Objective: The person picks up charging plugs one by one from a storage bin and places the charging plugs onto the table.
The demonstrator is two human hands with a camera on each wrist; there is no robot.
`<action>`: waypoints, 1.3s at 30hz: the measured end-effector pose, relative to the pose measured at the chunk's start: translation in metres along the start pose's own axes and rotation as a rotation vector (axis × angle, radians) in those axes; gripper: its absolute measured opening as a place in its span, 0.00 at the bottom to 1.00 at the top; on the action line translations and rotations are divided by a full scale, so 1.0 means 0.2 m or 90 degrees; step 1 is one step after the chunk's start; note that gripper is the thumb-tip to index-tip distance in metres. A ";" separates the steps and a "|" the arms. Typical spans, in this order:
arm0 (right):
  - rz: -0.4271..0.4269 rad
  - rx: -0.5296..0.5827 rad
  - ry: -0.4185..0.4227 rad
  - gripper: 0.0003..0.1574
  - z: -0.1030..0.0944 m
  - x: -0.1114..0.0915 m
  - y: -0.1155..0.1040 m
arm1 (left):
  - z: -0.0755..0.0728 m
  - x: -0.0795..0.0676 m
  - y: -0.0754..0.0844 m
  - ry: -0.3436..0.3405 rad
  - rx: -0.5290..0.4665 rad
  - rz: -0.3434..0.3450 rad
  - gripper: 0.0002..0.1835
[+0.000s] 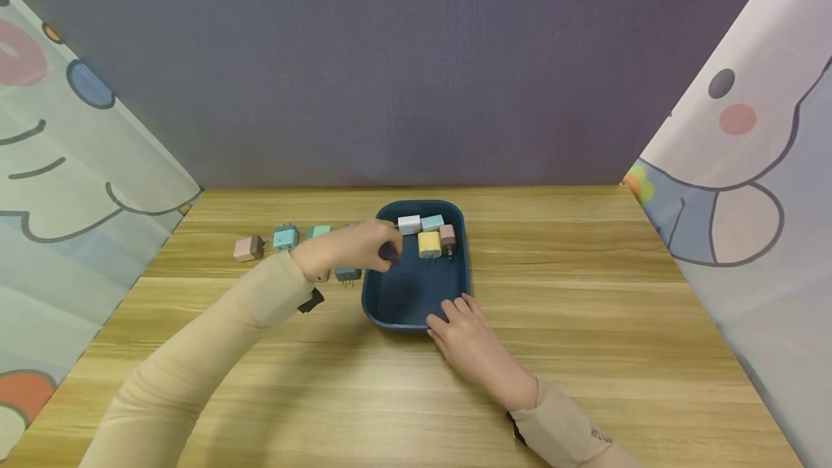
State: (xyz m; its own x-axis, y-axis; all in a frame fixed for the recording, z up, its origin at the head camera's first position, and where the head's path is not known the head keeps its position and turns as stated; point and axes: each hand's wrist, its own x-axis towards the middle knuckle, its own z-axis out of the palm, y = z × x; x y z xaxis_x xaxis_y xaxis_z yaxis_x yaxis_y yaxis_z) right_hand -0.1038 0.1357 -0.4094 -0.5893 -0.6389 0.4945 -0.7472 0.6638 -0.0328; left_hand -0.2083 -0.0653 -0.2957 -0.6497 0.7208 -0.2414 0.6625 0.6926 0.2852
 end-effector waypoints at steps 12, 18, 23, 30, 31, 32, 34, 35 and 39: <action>0.001 0.002 -0.003 0.06 0.00 0.00 0.00 | -0.02 -0.12 -0.07 0.028 -0.031 -0.053 0.09; -0.002 0.005 0.002 0.05 0.00 0.00 0.00 | -0.01 -0.16 -0.12 0.067 -0.029 -0.043 0.08; -0.001 0.005 -0.001 0.05 0.00 0.00 0.00 | 0.00 -0.21 -0.17 0.094 -0.031 -0.034 0.08; 0.005 0.002 -0.009 0.06 0.00 0.00 0.00 | 0.01 -0.27 -0.23 0.093 -0.055 -0.054 0.08; 0.006 0.002 -0.011 0.06 0.00 0.00 0.00 | 0.01 -0.28 -0.24 0.092 -0.061 -0.060 0.09; 0.006 0.001 -0.012 0.06 0.00 0.00 0.00 | 0.01 -0.29 -0.25 0.093 -0.067 -0.064 0.09; 0.007 -0.001 -0.014 0.06 0.00 0.00 0.00 | 0.02 -0.31 -0.26 0.094 -0.077 -0.074 0.09; 0.008 -0.001 -0.015 0.06 0.00 0.00 0.00 | 0.02 -0.32 -0.27 0.095 -0.076 -0.078 0.09; 0.011 0.000 -0.017 0.07 0.00 0.00 0.00 | 0.02 -0.36 -0.30 0.093 -0.083 -0.100 0.10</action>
State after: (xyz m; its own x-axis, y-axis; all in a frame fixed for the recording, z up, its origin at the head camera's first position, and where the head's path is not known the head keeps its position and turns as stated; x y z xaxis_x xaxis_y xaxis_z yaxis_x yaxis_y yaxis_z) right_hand -0.1035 0.1353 -0.4089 -0.6100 -0.6376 0.4706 -0.7370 0.6746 -0.0414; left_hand -0.1994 -0.1579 -0.2993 -0.7938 0.5873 -0.1580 0.5021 0.7794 0.3748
